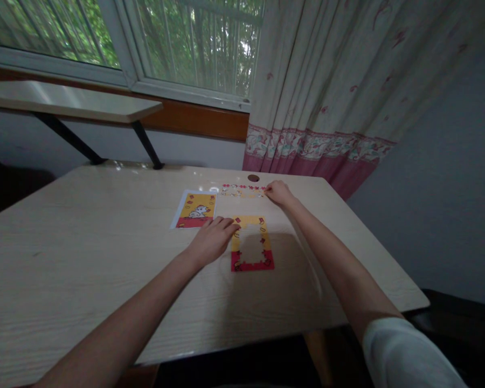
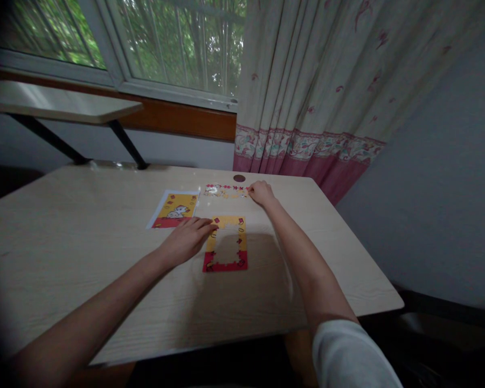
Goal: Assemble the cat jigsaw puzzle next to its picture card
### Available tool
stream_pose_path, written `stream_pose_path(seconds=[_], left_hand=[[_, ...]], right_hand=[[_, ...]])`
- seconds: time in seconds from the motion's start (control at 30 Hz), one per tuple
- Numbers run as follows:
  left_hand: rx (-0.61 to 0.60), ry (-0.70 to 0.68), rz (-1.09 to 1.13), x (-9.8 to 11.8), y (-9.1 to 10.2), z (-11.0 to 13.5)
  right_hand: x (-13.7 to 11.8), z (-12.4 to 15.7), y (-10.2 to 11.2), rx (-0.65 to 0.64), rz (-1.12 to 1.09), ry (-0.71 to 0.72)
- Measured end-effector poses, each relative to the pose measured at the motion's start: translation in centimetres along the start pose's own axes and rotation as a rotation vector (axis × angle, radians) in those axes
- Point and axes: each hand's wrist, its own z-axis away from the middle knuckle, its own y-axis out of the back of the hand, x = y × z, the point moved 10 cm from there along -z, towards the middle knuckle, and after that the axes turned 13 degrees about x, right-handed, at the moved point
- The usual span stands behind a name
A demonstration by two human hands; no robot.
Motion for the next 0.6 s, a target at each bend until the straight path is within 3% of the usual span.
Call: stream_pose_path(seconds=[0.6], left_hand=[[0.008, 0.001, 0.019, -0.1, -0.1, 0.0]], right_hand=[[1.1, -1.2, -1.3, -0.028, -0.136, -0.081]])
